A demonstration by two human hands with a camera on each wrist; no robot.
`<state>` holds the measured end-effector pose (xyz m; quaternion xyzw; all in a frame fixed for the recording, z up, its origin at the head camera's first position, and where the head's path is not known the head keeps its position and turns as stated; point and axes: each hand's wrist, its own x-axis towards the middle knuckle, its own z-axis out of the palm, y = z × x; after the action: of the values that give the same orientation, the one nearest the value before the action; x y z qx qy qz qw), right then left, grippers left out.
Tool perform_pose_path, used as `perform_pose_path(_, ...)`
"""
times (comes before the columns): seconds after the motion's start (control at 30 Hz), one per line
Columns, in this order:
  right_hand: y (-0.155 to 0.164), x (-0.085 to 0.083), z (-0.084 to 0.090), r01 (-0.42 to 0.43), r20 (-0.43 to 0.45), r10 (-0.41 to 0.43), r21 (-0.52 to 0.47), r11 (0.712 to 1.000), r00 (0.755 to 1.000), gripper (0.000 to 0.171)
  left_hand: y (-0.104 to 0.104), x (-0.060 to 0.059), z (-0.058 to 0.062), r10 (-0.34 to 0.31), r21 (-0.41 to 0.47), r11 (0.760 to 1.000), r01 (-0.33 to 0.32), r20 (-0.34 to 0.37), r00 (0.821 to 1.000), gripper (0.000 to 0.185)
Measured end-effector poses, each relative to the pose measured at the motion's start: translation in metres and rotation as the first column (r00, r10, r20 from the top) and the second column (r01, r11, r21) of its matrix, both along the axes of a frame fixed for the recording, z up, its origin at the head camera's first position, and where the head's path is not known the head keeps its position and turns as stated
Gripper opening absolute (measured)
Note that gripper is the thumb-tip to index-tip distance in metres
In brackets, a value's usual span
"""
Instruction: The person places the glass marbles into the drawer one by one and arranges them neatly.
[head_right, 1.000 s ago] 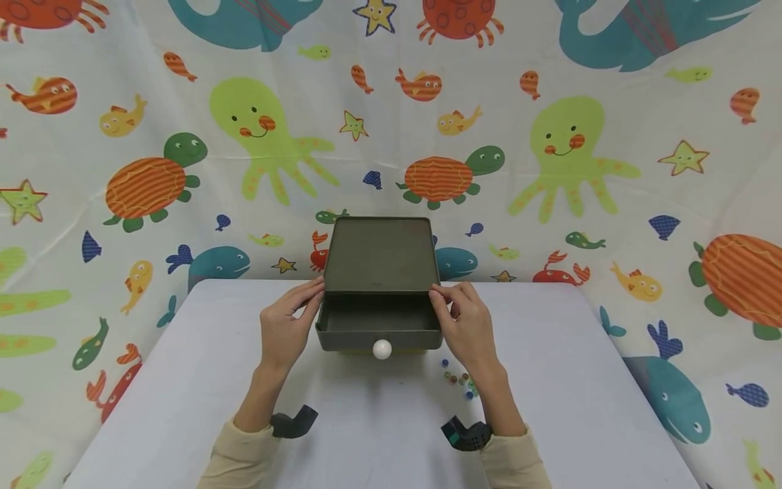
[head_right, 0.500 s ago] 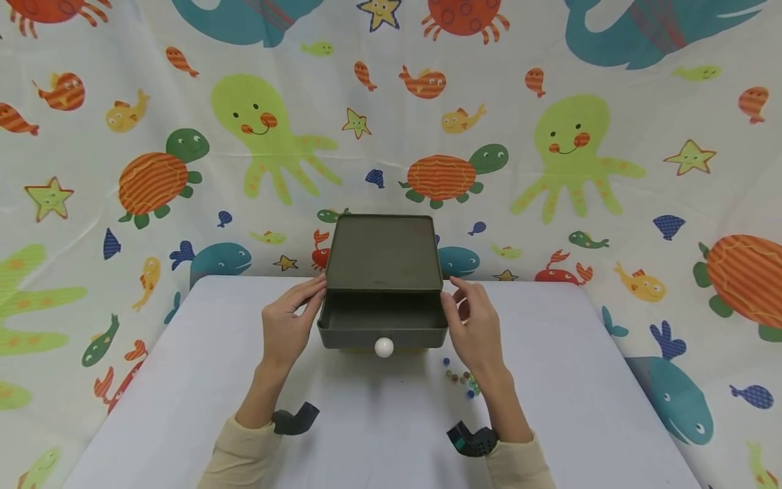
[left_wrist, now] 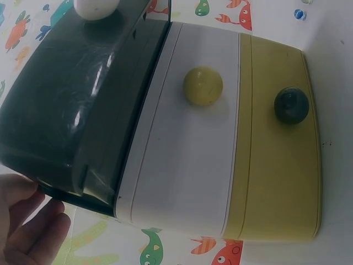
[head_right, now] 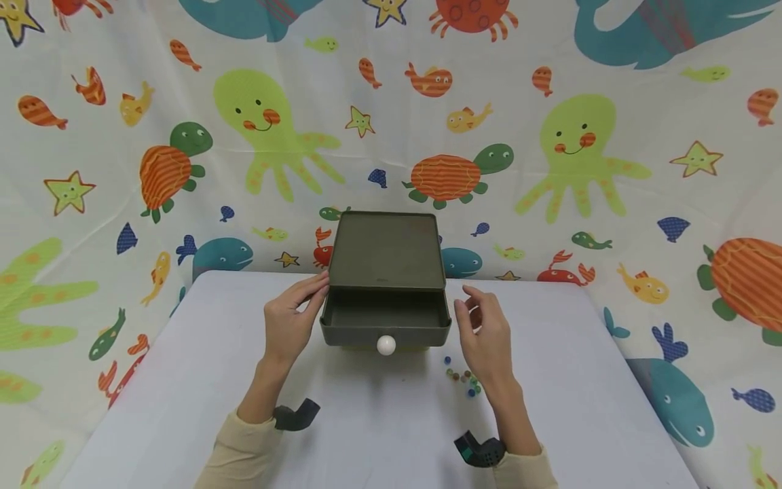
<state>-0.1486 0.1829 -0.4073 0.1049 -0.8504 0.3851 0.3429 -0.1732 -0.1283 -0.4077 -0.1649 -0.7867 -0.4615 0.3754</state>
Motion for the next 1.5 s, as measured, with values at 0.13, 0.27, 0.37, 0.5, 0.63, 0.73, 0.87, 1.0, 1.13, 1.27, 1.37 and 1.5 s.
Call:
perform_pose_path(0.13,0.002,0.001,-0.004,0.015,0.012,-0.015,0.004,1.0,1.0,0.029,0.0,0.0,0.001,0.001,0.003,1.0,-0.001,0.001,1.0,0.022)
perform_pose_path(0.27,0.004,0.003,-0.009,0.034,0.048,-0.034,0.011,0.999,0.998,0.028,0.001,0.001,0.002,0.009,0.0,1.0,-0.009,0.003,1.0,0.022)
perform_pose_path(0.37,0.005,0.004,-0.014,0.042,0.074,-0.043,0.02,0.999,0.996,0.027,0.001,0.001,0.001,0.013,0.001,1.0,-0.013,-0.005,1.0,0.021)
perform_pose_path(0.5,0.007,0.006,-0.021,0.058,0.101,-0.062,0.035,0.998,0.993,0.026,0.002,0.001,0.0,0.015,0.004,1.0,-0.015,-0.02,1.0,0.021)
perform_pose_path(0.63,0.009,0.006,-0.027,0.068,0.118,-0.074,0.053,0.996,0.99,0.026,0.003,0.001,-0.001,0.014,0.008,1.0,-0.014,-0.023,1.0,0.02)
perform_pose_path(0.73,0.011,0.006,-0.032,0.067,0.124,-0.074,0.062,0.996,0.99,0.026,0.004,0.0,-0.001,0.012,0.015,1.0,-0.011,-0.023,1.0,0.02)
perform_pose_path(0.87,0.014,0.006,-0.038,0.067,0.139,-0.077,0.073,0.995,0.987,0.024,0.005,0.001,-0.002,0.008,0.024,1.0,-0.007,-0.019,1.0,0.02)
perform_pose_path(1.0,0.017,0.006,-0.046,0.067,0.165,-0.081,0.093,0.993,0.983,0.022,0.005,0.001,-0.002,0.002,0.034,0.999,-0.001,-0.006,1.0,0.021)
perform_pose_path(1.13,0.021,0.005,-0.053,0.058,0.2,-0.08,0.112,0.992,0.976,0.02,0.004,0.001,-0.002,-0.006,0.039,0.999,0.007,-0.009,1.0,0.021)
perform_pose_path(1.27,0.025,0.006,-0.058,0.043,0.242,-0.074,0.132,0.99,0.967,0.02,0.004,0.0,-0.002,-0.01,0.035,0.999,0.011,-0.021,1.0,0.021)
perform_pose_path(1.37,0.026,0.005,-0.064,0.034,0.268,-0.074,0.15,0.988,0.961,0.02,0.003,0.0,-0.002,-0.009,0.035,0.999,0.01,-0.018,1.0,0.022)
perform_pose_path(1.5,0.028,0.003,-0.071,0.023,0.292,-0.074,0.176,0.984,0.953,0.018,0.003,0.0,-0.002,-0.008,0.035,0.999,0.009,-0.011,1.0,0.022)
